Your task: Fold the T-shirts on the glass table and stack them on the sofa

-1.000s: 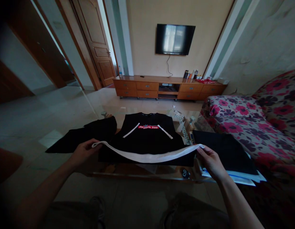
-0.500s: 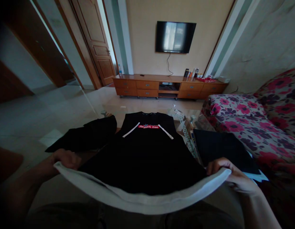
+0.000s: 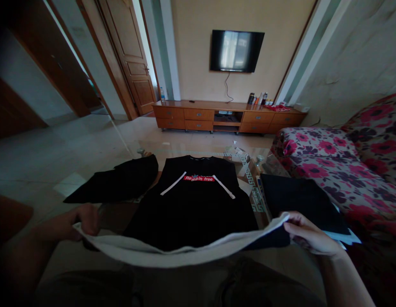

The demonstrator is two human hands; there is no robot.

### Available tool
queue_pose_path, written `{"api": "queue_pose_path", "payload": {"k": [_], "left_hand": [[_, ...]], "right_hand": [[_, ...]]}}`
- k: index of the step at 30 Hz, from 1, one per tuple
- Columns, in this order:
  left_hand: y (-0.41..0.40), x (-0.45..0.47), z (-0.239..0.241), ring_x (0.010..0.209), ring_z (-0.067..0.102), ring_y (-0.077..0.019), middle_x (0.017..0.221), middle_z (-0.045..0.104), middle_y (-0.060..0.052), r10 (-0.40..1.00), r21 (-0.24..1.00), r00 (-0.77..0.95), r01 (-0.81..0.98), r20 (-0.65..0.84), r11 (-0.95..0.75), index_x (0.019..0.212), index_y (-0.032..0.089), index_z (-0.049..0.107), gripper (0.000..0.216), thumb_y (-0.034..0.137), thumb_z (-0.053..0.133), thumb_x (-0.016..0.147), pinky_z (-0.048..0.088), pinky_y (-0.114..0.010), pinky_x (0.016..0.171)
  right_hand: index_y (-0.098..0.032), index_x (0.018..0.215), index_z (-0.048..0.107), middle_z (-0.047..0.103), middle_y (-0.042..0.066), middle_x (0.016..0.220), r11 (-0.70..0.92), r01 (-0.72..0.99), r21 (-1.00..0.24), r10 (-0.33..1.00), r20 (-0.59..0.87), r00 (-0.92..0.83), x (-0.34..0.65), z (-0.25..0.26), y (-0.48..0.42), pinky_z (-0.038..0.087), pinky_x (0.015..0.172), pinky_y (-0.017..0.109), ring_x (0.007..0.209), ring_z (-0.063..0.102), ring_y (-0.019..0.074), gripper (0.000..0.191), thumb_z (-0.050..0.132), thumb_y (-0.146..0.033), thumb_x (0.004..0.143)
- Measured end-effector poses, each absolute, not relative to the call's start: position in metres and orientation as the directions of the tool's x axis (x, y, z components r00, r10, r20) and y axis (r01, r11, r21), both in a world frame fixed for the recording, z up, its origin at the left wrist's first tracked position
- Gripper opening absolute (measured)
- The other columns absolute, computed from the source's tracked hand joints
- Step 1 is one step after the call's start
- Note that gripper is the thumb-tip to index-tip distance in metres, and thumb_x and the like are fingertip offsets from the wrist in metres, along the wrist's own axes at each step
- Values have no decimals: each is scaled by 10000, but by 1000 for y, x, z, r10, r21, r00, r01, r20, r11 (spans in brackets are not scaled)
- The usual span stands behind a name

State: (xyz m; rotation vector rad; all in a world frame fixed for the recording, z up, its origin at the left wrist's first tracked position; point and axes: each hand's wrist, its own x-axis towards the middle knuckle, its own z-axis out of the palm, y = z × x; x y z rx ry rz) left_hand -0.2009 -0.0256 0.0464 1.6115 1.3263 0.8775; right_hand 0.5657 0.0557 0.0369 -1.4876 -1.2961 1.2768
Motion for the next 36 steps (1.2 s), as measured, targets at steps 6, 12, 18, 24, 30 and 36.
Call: {"api": "queue_pose_path", "payload": {"k": [6,12,18,24,30,36], "left_hand": [[17,-162,48,793,706,-236,882,769,-88,970,960,-14,144,-241,241,965,187,784,420,529,845,730,589,-341,715],[77,-132,9,852,712,-211,983,774,-72,973,979,-204,148,-110,142,1056,155,741,569,602,822,713,563,-298,758],[105,-139,-42,784,687,-205,916,713,-67,976,924,-202,349,-88,155,1224,147,601,667,481,799,682,533,-316,712],[109,-137,-49,680,570,-114,961,569,18,982,880,-173,475,80,12,1114,244,490,431,268,665,721,476,-255,673],[115,-137,-62,970,633,-233,1059,631,-54,980,739,-128,673,150,-25,1061,218,649,287,267,548,797,499,-391,931],[118,-140,-65,1157,622,-275,1228,620,-102,973,707,-118,705,198,-58,1245,194,703,436,288,519,861,448,-449,1100]], "right_hand": [[-224,1017,773,761,66,870,-267,47,-963,953,-271,-133,523,37,94,597,698,336,771,715,238,430,865,-522,721],[-197,952,755,768,51,854,-70,303,-951,997,-59,47,492,4,153,565,652,300,760,702,228,438,804,-581,747],[-242,1040,707,737,25,751,9,500,-866,986,91,139,469,-32,171,548,645,311,660,673,204,371,773,-392,707],[-238,907,685,743,14,829,95,554,-827,979,178,99,479,-48,176,552,732,310,735,680,190,226,683,-356,715],[-203,1043,770,772,76,1091,89,483,-871,994,110,16,487,-61,182,569,882,371,992,716,255,367,668,-394,748],[-189,1168,740,773,97,1113,50,389,-920,995,78,57,483,-55,177,600,775,328,913,737,233,476,723,-370,728]]}}
